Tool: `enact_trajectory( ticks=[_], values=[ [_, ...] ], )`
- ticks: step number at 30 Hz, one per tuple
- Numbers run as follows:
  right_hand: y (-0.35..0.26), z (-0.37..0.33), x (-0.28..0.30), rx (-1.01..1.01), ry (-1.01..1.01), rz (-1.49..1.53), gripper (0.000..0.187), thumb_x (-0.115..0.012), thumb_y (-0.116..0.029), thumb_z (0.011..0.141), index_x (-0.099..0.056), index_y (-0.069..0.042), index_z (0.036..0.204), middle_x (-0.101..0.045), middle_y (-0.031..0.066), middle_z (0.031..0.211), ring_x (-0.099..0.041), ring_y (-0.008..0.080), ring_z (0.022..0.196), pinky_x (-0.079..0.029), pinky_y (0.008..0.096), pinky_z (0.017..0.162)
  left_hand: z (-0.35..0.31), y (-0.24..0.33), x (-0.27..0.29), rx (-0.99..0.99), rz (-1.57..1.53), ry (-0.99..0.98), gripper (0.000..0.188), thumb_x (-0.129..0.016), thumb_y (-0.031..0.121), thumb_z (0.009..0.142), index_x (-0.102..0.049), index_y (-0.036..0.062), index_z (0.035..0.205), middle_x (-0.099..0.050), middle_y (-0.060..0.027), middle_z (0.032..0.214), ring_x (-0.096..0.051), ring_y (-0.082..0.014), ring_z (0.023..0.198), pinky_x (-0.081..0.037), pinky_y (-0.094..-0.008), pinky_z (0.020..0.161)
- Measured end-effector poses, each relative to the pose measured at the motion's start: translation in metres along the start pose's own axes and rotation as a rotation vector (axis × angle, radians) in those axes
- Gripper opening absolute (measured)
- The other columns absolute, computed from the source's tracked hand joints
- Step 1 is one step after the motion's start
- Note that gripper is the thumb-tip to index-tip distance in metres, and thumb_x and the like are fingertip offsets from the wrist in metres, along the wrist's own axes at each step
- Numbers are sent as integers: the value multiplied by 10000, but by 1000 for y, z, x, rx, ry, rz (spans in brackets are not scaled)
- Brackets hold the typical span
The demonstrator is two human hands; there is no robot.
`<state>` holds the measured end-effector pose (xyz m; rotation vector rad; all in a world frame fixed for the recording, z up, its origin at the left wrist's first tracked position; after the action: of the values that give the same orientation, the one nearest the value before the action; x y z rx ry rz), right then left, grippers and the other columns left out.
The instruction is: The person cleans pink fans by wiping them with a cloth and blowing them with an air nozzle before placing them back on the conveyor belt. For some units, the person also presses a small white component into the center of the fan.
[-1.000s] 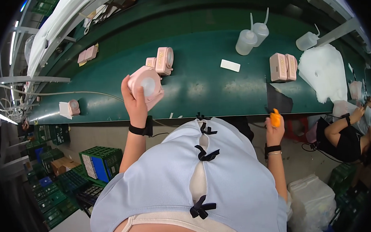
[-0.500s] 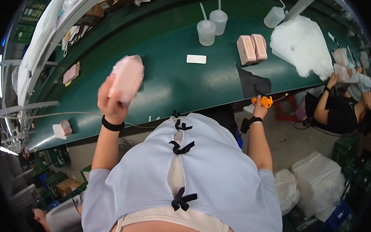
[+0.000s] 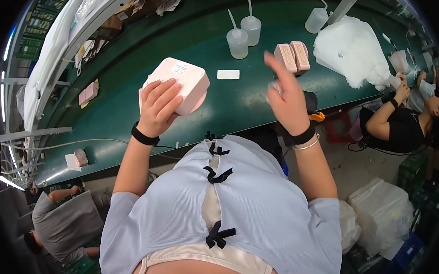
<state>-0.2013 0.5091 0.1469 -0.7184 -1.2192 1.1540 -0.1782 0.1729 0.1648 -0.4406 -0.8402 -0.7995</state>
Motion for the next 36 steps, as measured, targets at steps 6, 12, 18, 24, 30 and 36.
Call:
enact_trajectory(
  ticks=[6, 12, 18, 24, 30, 36],
  values=[
    [-84, 44, -45, 300, -410, -428, 601, -420, 105, 795, -471, 19, 1388, -451, 209, 1481, -544, 326, 1274, -442, 346, 1025, 34, -16, -1, -230, 114, 12, 440, -692, 118, 790, -581, 196, 1209, -621, -25, 1224, -591, -237, 1163, -437, -427, 981],
    [-69, 59, -40, 700, 9, -357, 704, -518, 87, 747, -466, -75, 1431, -473, 132, 1473, -681, 302, 887, -564, 373, 701, 38, -24, 1, -307, 255, -72, 434, -677, 126, 818, -568, 222, 1228, -605, -12, 1235, -575, -217, 1177, -431, -406, 981],
    [-58, 57, -55, 384, -204, -560, 736, -440, 120, 742, -456, -92, 1447, -497, 136, 1454, -658, 327, 1028, -561, 353, 800, 20, -38, -8, -217, 242, -133, 429, -670, 130, 835, -568, 242, 1237, -599, -7, 1242, -571, -207, 1175, -424, -392, 976],
    [-53, 56, -32, 394, -153, -346, 643, -482, 75, 777, -489, -48, 1408, -538, 155, 1407, -611, 269, 1122, -496, 308, 919, 5, -31, -21, 559, -567, 133, 425, -646, 159, 914, -514, 150, 1318, -571, -40, 1293, -560, -208, 1190, -416, -403, 1041],
    [2, 37, -42, -230, -226, 147, 528, -597, -62, 898, -472, -37, 1410, -507, 115, 1420, -483, 189, 1259, -387, 306, 1046, -25, -30, -40, 1232, -1417, 521, 456, -618, 192, 970, -440, 74, 1373, -536, -81, 1340, -530, -204, 1228, -413, -383, 1077],
    [-3, 30, -95, -418, -527, 692, 688, -748, -148, 846, -422, -5, 1435, -504, 115, 1401, -474, 177, 1272, -372, 312, 1071, 3, 2, -27, 1345, -1665, 512, 544, -625, 138, 954, -374, 73, 1433, -529, -94, 1349, -524, -199, 1241, -428, -357, 1062]
  ],
)
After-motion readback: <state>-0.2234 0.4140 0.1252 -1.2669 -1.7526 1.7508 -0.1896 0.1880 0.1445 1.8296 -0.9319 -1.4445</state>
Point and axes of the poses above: each hand's wrist, its own z-axis towards the middle knuckle, its own x-axis out of the back of the hand, y = z × x, the point moved 1 cm from there along z, towards the middle knuckle
